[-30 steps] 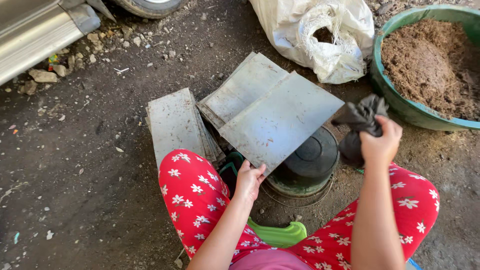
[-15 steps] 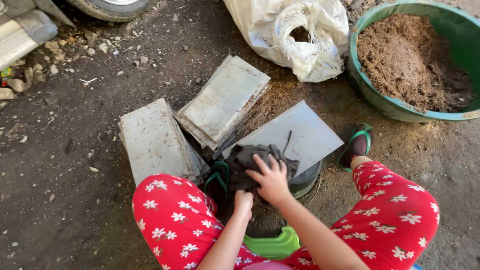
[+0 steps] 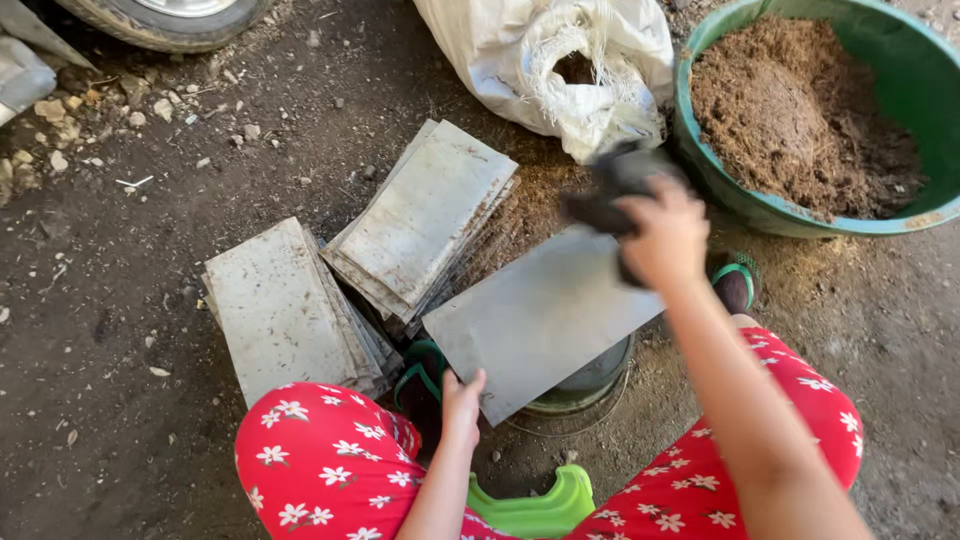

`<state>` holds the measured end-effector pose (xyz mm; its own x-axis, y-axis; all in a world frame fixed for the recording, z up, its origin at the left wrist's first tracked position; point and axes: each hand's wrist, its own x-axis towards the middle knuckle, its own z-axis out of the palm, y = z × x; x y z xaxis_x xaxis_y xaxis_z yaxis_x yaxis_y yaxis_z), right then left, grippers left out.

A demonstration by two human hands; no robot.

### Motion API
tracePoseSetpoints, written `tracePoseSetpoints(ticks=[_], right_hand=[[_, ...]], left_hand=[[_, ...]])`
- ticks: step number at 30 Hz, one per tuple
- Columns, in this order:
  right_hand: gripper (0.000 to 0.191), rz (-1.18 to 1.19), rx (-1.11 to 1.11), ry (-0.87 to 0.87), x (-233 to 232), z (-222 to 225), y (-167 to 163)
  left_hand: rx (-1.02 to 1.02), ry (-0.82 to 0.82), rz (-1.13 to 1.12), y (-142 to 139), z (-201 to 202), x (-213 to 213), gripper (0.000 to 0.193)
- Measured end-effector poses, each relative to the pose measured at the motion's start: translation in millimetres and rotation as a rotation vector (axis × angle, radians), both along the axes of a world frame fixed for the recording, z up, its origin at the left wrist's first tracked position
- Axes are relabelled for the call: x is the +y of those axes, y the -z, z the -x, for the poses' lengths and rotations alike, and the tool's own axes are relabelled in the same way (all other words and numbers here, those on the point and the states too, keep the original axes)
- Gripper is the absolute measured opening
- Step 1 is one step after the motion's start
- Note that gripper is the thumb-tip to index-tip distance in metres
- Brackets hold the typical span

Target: The person sits on the ground and wipes rectangular tiles with a dark cloth. They pick up each tile from a stack, wipe both sides, and place it on a separate stack. The person repeats this process for multiple tiles.

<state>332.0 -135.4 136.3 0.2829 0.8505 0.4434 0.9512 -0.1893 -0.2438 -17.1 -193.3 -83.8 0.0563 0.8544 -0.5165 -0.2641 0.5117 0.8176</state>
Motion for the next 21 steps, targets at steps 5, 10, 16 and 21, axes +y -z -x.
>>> tracePoseSetpoints(ticks=[5, 10, 16, 21], right_hand=[[0.049, 0.431, -0.116, -0.65, -20, 190, 32], [0.041, 0.156, -0.142, -0.555, -9, 164, 78], [0.043, 0.417, 0.082, 0.314, 26, -8, 43], [0.043, 0.173, 0.032, 0.054, 5, 47, 13]], left_hand=[[-0.073, -0.047, 0.066, -5, 0, 3, 0.051], [-0.073, -0.05, 0.038, -7, 10, -11, 0.05], [0.042, 0.065, -0.052, -7, 10, -5, 0.049], [0.098, 0.13, -0.037, -12, 1, 1, 0.048]])
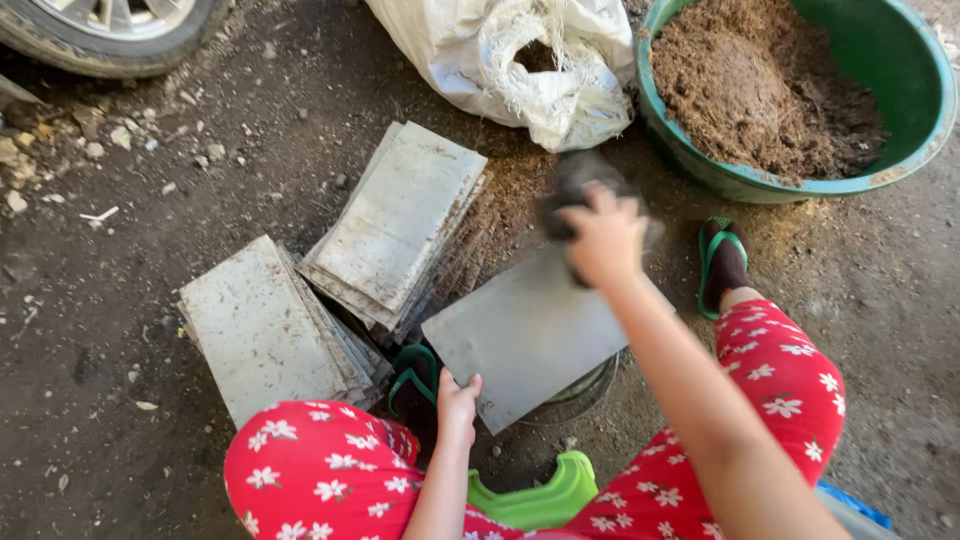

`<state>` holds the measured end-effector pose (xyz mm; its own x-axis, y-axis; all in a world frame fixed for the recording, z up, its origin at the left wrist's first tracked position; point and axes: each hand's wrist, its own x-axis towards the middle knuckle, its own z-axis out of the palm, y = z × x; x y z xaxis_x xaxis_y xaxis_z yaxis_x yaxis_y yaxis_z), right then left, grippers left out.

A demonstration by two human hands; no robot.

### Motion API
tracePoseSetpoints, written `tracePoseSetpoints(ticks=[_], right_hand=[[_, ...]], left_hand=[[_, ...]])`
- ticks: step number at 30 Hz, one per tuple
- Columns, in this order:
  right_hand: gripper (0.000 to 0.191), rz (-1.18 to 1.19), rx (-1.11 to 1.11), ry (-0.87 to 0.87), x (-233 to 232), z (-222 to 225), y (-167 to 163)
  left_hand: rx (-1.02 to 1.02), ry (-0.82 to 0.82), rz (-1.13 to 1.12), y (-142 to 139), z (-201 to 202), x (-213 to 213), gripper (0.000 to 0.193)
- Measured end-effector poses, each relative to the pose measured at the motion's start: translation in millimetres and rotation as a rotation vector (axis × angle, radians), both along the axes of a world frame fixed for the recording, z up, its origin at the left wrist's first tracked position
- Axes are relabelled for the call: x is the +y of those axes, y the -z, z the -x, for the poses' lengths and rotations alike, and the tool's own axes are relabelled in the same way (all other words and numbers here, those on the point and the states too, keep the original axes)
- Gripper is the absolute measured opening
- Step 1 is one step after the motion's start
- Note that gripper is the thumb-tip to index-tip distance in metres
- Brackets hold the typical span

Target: The person sits on the ground and wipes rectangular tiles with a dark cloth. They pick up each tile from a stack, wipe both sides, and place it on a separate stack. The person repeats this process for multiple tiles.

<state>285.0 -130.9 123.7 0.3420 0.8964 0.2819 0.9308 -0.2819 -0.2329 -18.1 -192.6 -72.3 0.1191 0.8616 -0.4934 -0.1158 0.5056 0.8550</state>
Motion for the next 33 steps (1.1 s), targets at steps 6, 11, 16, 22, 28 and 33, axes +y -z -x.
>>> tracePoseSetpoints(ticks=[6, 11, 16, 22, 28, 33], right_hand=[[0.048, 0.182, -0.021, -0.618, -28, 149, 37], [0.058, 0.057, -0.022, -0.485, -3, 65, 44], [0.045, 0.135, 0.028, 0.074, -2, -28, 45], [0.056, 0.002, 0.067, -0.059, -43, 7, 64], [0.062, -0.005, -0.032, -0.38, -59, 77, 64], [0.061, -0.054, -0.032, -0.546, -67, 125, 67]], left_hand=[[-0.019, -0.051, 0.019, 8, -3, -1, 0.063], [-0.039, -0.089, 0.096, 16, 5, 4, 0.035], [-0.102, -0.163, 0.036, 6, 0, 10, 0.041], [-0.041, 0.007, -0.159, -11, -39, 12, 0.046], [0.164, 0.043, -0.288, -12, -58, 15, 0.052], [0.386, -0.042, -0.185, -10, -40, -7, 0.057]])
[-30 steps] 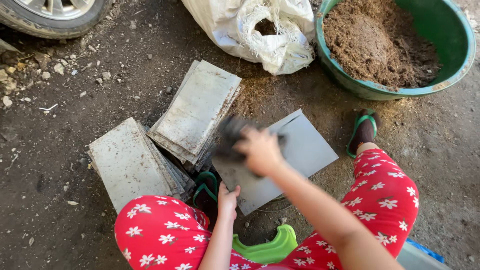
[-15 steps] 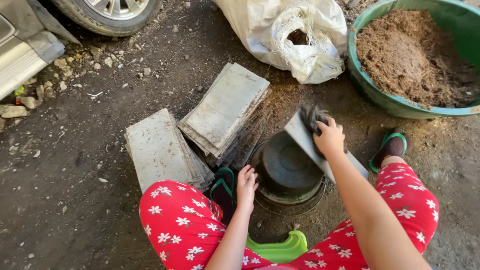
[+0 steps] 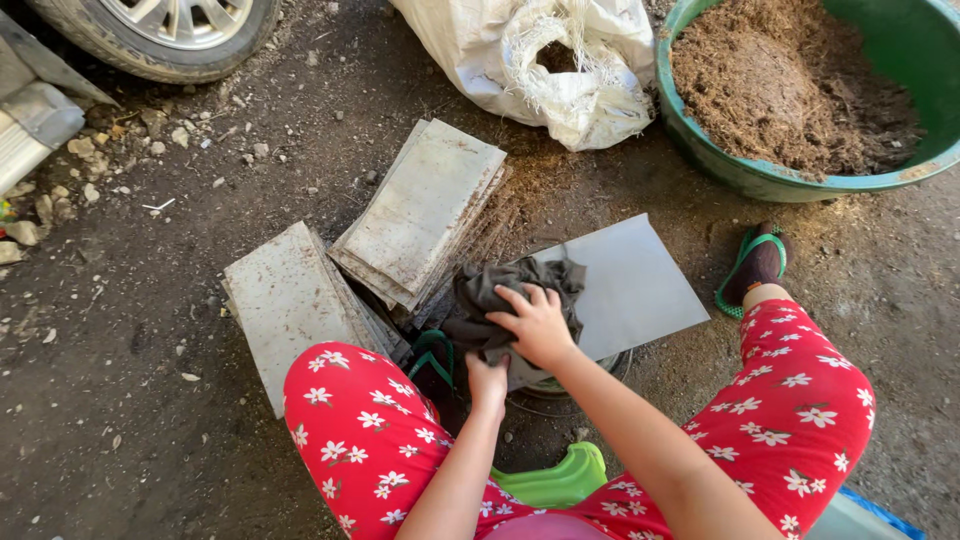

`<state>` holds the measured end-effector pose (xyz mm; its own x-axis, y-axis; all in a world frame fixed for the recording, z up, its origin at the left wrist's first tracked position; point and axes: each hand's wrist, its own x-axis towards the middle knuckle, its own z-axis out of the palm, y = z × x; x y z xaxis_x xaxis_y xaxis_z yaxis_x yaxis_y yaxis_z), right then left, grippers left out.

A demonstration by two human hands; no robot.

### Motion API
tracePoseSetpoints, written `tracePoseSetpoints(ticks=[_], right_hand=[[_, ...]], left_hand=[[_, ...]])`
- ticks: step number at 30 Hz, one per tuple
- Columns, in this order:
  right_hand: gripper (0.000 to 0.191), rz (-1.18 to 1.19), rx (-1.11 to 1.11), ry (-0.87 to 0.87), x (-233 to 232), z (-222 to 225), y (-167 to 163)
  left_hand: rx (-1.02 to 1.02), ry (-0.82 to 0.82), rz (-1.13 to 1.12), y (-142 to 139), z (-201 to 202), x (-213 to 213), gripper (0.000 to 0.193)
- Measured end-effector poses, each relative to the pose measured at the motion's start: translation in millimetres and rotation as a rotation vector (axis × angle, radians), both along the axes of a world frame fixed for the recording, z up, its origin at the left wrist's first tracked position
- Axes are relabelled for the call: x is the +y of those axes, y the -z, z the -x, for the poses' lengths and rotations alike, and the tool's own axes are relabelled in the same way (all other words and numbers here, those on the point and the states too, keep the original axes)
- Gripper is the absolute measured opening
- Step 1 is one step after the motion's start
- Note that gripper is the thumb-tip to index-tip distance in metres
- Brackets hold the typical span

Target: The person sits on the ground and wipes rectangular tiles with a dark cloth. They pick up each tile from a stack, wipe both sides, and place it on a separate stack. The person repeats this process for multiple tiles.

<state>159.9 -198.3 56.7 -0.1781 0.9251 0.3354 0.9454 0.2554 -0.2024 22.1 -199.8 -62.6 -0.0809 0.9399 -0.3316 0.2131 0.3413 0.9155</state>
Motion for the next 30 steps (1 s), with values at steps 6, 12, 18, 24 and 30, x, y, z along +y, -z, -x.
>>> tracePoseSetpoints(ticks=[6, 12, 18, 24, 30], right_hand=[[0.055, 0.104, -0.189, -0.332, 15, -23, -5], [0.032, 0.33, -0.311, 0.661, 55, -173, -39], [0.044, -0.061, 0.093, 0.73, 25, -244, -65], [0.037, -0.213, 0.413, 0.513, -41, -249, -21], [0.037, -0.265, 0.737, 0.634, -53, -278, 5]], left_hand=[[-0.28, -0.018, 0.148, 0, 19, -22, 0.028], [-0.413, -0.038, 0.253, -12, 18, -20, 0.026], [-0.643, -0.164, 0.364, -13, 10, -38, 0.031], [-0.121, 1.064, 0.765, -34, 5, -70, 0.045], [0.163, 0.725, -0.121, -106, -23, 31, 0.032]])
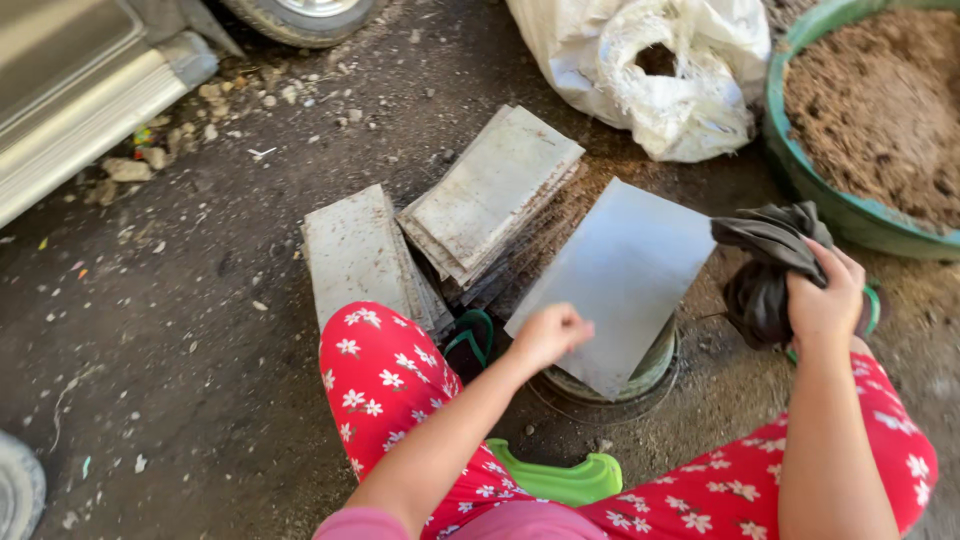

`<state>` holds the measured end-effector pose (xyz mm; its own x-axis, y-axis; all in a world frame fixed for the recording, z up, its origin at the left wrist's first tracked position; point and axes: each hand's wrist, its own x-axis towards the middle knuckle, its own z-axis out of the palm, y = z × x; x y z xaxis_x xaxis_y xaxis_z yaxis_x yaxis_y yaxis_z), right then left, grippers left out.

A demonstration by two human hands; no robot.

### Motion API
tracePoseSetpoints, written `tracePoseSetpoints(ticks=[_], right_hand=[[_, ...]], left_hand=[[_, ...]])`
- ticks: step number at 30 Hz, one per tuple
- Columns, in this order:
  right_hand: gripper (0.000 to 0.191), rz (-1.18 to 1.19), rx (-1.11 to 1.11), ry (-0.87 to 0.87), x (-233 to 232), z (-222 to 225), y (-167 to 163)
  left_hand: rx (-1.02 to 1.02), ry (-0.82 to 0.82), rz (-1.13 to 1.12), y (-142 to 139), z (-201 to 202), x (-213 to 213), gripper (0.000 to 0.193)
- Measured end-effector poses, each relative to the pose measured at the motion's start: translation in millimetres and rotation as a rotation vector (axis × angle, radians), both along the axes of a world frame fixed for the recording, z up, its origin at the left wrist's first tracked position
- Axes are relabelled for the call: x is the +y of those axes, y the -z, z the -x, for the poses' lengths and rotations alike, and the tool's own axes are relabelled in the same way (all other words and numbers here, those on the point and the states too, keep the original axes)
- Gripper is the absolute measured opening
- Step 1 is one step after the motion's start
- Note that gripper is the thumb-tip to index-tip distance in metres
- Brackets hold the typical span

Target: The person sits on the ground and wipes rectangular tiles with a dark cloth. They pick up each tile from a stack, wipe both sides, and place it on a separate stack. The person repeats this process for multiple tiles.

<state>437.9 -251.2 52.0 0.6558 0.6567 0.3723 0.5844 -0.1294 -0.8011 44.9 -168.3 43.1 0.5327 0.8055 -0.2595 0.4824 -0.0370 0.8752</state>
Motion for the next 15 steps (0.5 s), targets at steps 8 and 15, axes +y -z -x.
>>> tracePoseSetpoints(ticks=[8, 15], right_hand=[[0.039, 0.009, -0.064, -0.089, 2, 35, -25], [0.034, 0.116, -0.157, -0.16, 2, 61, -41]], left_hand=[[0.254, -0.425, -0.512, 15, -10, 101, 0.047], [0.549, -0.242, -0.101, 50, 12, 30, 0.091]])
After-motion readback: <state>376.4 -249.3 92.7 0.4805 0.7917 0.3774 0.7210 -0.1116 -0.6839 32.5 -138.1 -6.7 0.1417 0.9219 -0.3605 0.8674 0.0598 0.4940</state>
